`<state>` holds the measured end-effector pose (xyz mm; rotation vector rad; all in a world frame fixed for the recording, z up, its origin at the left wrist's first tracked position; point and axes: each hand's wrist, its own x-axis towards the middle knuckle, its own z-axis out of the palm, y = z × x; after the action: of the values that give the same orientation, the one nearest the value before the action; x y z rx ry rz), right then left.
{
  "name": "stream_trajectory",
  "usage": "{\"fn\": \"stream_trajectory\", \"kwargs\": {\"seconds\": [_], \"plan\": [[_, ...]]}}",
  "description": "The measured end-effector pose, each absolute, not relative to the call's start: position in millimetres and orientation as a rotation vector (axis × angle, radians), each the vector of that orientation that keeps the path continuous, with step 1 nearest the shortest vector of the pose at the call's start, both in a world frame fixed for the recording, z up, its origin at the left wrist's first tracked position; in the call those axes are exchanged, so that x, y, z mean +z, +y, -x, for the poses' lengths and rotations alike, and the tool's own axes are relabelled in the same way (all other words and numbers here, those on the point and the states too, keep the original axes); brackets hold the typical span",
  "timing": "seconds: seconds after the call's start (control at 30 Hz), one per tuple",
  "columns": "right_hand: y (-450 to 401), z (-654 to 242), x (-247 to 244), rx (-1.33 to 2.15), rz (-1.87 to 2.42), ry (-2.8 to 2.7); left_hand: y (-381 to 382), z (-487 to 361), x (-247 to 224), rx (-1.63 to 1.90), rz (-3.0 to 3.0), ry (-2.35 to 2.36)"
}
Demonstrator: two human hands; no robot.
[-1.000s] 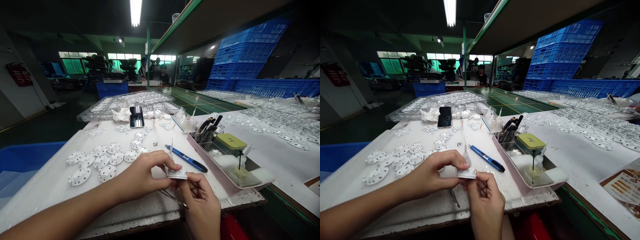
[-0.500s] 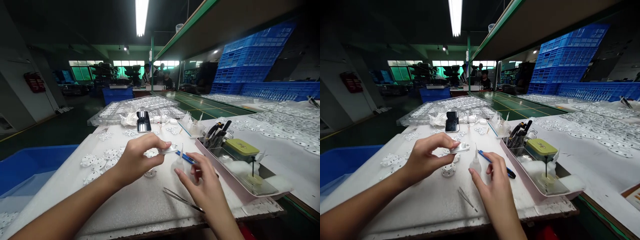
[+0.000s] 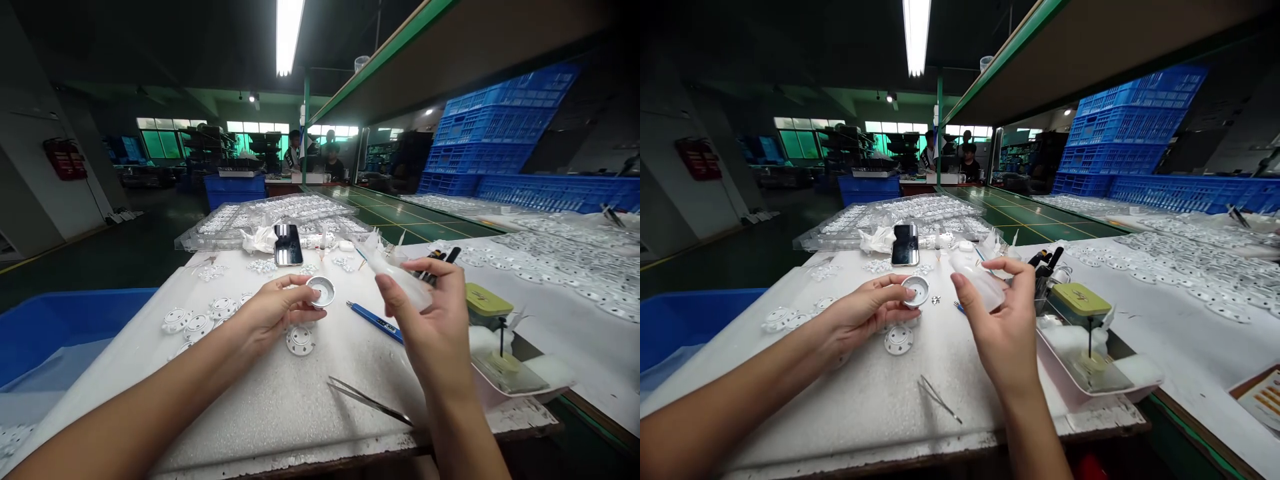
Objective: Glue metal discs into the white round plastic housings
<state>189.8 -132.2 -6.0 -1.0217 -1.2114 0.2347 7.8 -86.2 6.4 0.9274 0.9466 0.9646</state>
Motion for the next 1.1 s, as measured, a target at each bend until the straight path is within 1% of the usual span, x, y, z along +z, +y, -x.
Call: {"fn": "stream_trajectory", "kwargs": {"seconds": [0.2, 0.27, 0.37, 0.47, 0.7, 1.1], "plan": [[-121, -184, -24, 0.218, 0.814, -1.066, -82, -9, -3, 0.878, -0.809, 0.951], [-120, -183, -31, 0.074, 0.765, -1.056, -80, -9, -5, 0.86, -0.794, 0.939], [-123, -183, -37, -0.147, 0.814, -1.143, -79, -9, -7, 0.827, -0.788, 0.903], [-125, -183, -41, -0.221, 0.851, -1.234, -80, -9, -7, 0.804, -0.788, 0.875], [-121, -186, -44, -0.3, 0.799, -1.263, -83, -8, -5, 0.781, -0.807, 0.87], [-123, -186, -44, -0.286, 0.81, -1.263, -83, -9, -4, 0.772, -0.824, 0.868]]}}
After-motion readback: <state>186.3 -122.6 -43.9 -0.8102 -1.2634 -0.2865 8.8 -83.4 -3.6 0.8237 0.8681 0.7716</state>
